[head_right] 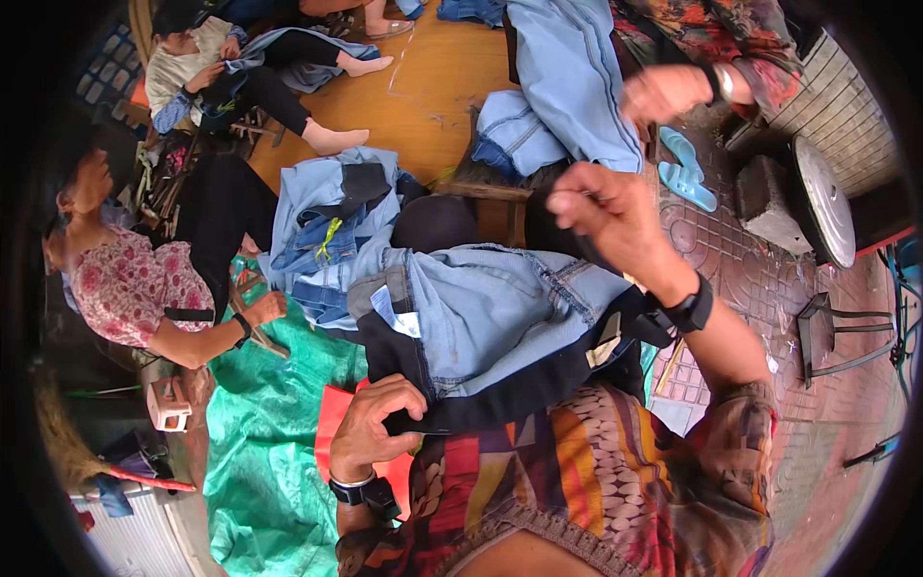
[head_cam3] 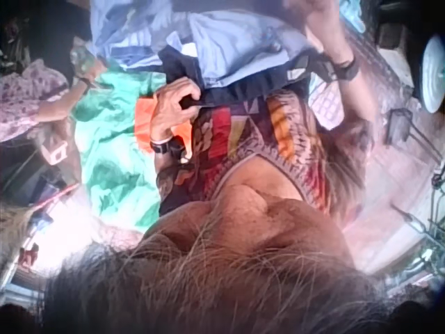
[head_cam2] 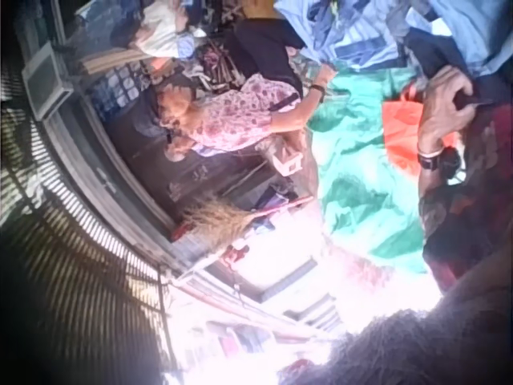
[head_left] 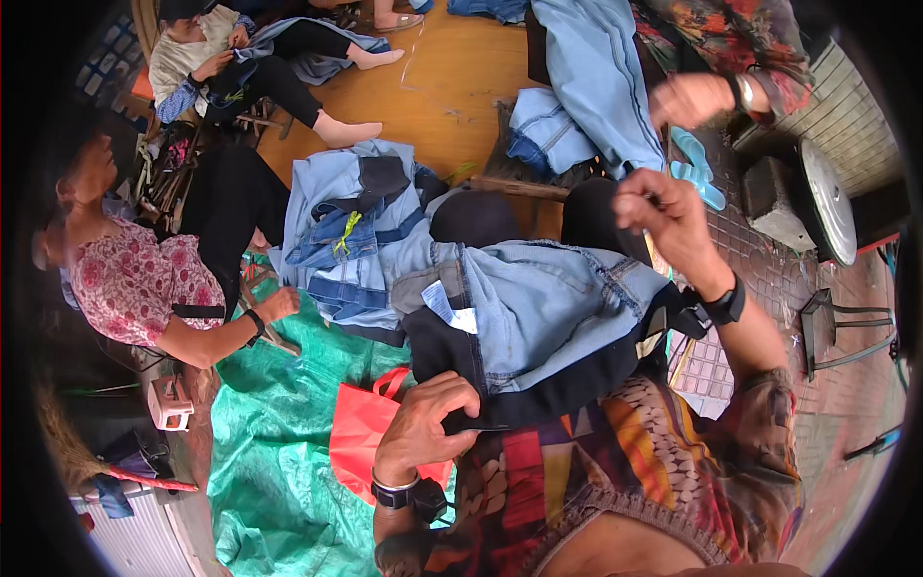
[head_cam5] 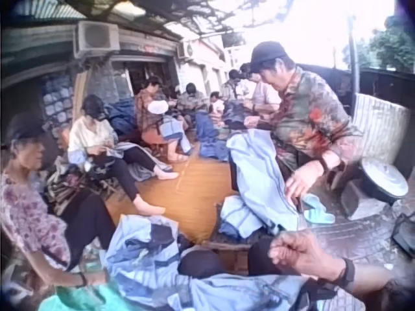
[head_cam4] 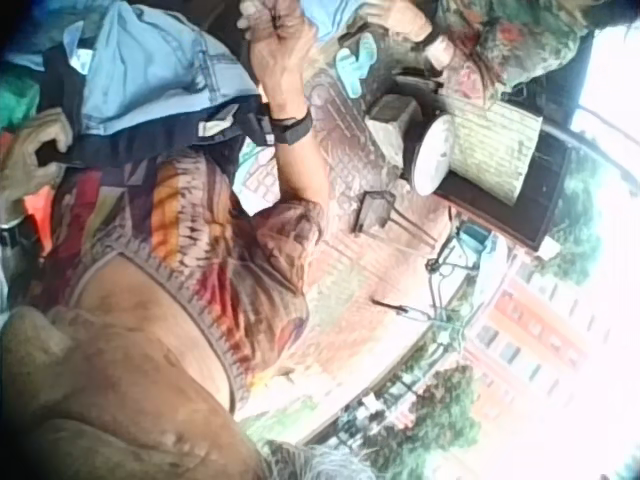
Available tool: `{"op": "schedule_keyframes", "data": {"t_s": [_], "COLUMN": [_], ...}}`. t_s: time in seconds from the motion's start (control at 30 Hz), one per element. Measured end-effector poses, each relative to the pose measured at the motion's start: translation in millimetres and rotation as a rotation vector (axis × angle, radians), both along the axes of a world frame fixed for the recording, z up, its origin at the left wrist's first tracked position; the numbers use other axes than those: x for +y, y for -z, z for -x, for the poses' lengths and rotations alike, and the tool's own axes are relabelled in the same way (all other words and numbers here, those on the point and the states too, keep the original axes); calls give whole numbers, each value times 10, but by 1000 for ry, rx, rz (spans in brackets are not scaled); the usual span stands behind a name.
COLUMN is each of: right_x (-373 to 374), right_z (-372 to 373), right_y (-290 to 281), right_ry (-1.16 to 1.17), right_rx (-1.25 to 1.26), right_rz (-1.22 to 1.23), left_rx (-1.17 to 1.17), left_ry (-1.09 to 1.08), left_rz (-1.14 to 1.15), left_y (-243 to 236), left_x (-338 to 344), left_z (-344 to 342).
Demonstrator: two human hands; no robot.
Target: Manually inspect and repair seams or remove loose threads from denim jeans using hands and scissors.
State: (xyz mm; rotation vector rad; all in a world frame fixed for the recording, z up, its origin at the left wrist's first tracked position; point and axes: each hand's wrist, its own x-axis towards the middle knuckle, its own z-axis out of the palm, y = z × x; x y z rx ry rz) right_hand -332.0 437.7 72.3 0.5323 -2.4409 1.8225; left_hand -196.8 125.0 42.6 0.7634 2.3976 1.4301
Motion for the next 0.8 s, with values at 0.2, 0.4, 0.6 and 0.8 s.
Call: {"op": "schedule_keyframes", "data": {"t_s": [0.2, 0.4, 0.6, 0.8], "right_x": [1105, 1775, 1430, 739], "right_z": [-440, -845, -707, -617], "right_y": [228, 679, 571, 293], "right_ry": [496, 641, 446, 204], "right_rx": [73, 9, 22, 21], "right_rz": [-467, -941, -530, -287], "left_rx": [-23, -57, -41, -40], "left_ry": [31, 113, 193, 156], "left_rz": [7, 50, 143, 262], "left_y": [-34, -120, -245, -139], "left_x": [-11, 5, 79, -2], "left_z": [80, 191, 202, 50]}}
